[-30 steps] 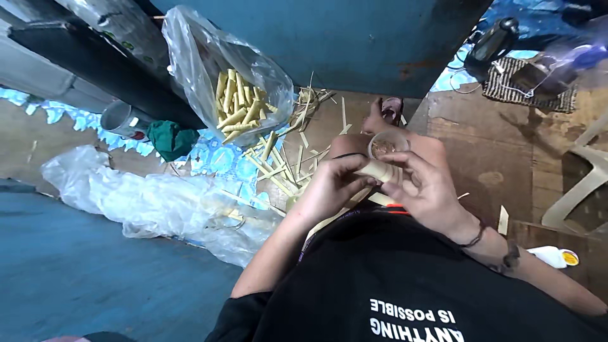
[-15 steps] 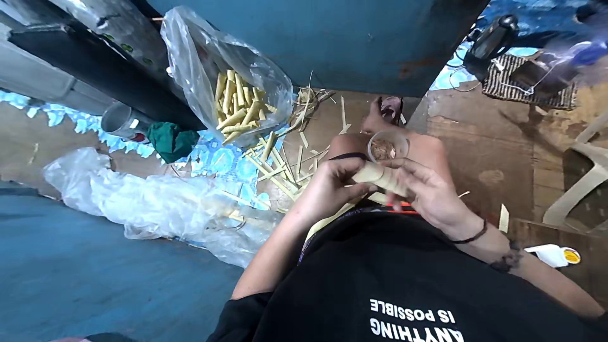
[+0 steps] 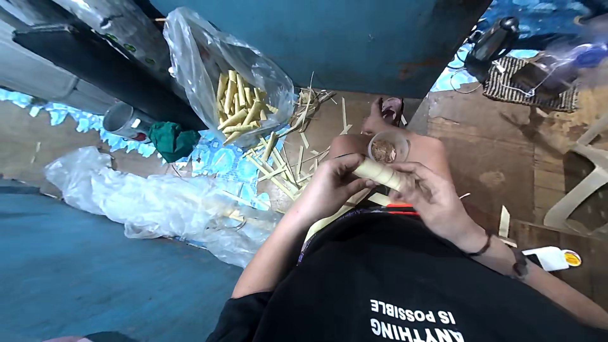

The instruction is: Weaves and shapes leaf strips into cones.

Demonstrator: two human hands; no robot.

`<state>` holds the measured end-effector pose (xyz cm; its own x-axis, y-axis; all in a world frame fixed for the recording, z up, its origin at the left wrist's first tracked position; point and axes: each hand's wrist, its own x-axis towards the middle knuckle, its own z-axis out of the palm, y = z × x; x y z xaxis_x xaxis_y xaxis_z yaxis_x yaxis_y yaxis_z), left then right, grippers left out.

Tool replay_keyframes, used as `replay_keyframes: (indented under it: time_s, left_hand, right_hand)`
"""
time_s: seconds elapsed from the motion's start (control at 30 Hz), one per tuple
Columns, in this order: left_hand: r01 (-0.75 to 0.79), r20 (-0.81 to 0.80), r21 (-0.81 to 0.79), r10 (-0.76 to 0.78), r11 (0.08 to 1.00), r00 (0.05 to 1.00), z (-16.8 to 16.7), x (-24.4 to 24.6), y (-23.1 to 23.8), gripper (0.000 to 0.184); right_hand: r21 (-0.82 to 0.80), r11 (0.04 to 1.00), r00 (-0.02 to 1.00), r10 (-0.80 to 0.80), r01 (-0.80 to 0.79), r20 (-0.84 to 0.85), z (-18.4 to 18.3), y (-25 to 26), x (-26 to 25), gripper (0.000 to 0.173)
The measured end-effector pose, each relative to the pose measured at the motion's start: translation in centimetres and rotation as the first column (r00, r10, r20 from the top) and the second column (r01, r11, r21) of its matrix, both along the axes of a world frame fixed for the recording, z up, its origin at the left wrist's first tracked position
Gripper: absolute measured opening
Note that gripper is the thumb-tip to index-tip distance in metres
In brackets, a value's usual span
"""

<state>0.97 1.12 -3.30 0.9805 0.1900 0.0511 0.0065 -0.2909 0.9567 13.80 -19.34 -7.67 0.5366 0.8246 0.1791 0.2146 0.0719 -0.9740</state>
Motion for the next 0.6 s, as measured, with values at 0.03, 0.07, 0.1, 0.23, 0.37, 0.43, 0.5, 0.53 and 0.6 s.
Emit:
replay_keyframes:
  time_s: [0.03, 0.07, 0.1, 0.23, 0.37, 0.43, 0.5, 0.53, 0.6]
  left_hand:
    - [-0.004, -0.013, -0.011, 0.004, 1.0, 1.0, 0.1, 0.0, 0.0, 0.013]
    - [-0.001, -0.024, -0.015, 0.0, 1.0, 1.0, 0.1, 0.0, 0.0, 0.015]
    - [0.003, -0.033, -0.014, -0.003, 1.0, 0.999, 0.1, 0.1, 0.0, 0.017]
    - [0.029, 0.007, 0.018, -0.029, 0.999, 1.0, -0.2, 0.1, -0.2, 0.013]
    - [0.011, 0.02, -0.019, -0.011, 1.0, 1.0, -0.2, 0.1, 0.1, 0.012]
    - [0.012, 0.005, -0.032, -0.012, 0.999, 1.0, 0.0, 0.2, 0.1, 0.017]
    - [0.023, 0.026, -0.004, -0.023, 1.0, 0.999, -0.1, 0.2, 0.0, 0.015]
    - [0.025, 0.041, 0.01, -0.025, 1.0, 0.999, -0.2, 0.2, 0.1, 0.013]
    - [0.017, 0.054, 0.009, -0.018, 1.0, 0.998, -0.3, 0.2, 0.1, 0.01]
  right_hand:
    - [0.031, 0.998, 0.976, -0.056, 0.051, 0.212, -0.6, -0.1, 0.0, 0.045]
    - [0.049, 0.996, 0.962, -0.08, 0.069, 0.26, -0.9, -0.1, 0.1, 0.045]
    - [0.023, 0.998, 0.989, -0.059, 0.057, 0.132, -0.7, -0.2, 0.1, 0.038]
    - [-0.05, 0.996, 0.772, 0.022, -0.07, -0.635, 0.6, -0.4, 0.7, 0.035]
    - [0.02, 0.998, 0.987, -0.059, 0.056, 0.152, -0.7, -0.9, 0.1, 0.043]
    - [-0.033, 0.999, 0.99, -0.018, 0.014, -0.143, -0.3, -1.0, 0.3, 0.032]
    - [-0.065, 0.997, 0.791, -0.009, -0.039, -0.612, 0.6, -0.8, 0.6, 0.034]
    - [-0.066, 0.997, 0.763, -0.017, -0.034, -0.646, 0.8, -0.8, 0.7, 0.037]
    - [-0.016, 1.0, 0.957, -0.026, 0.022, -0.29, 0.1, -1.2, 0.3, 0.028]
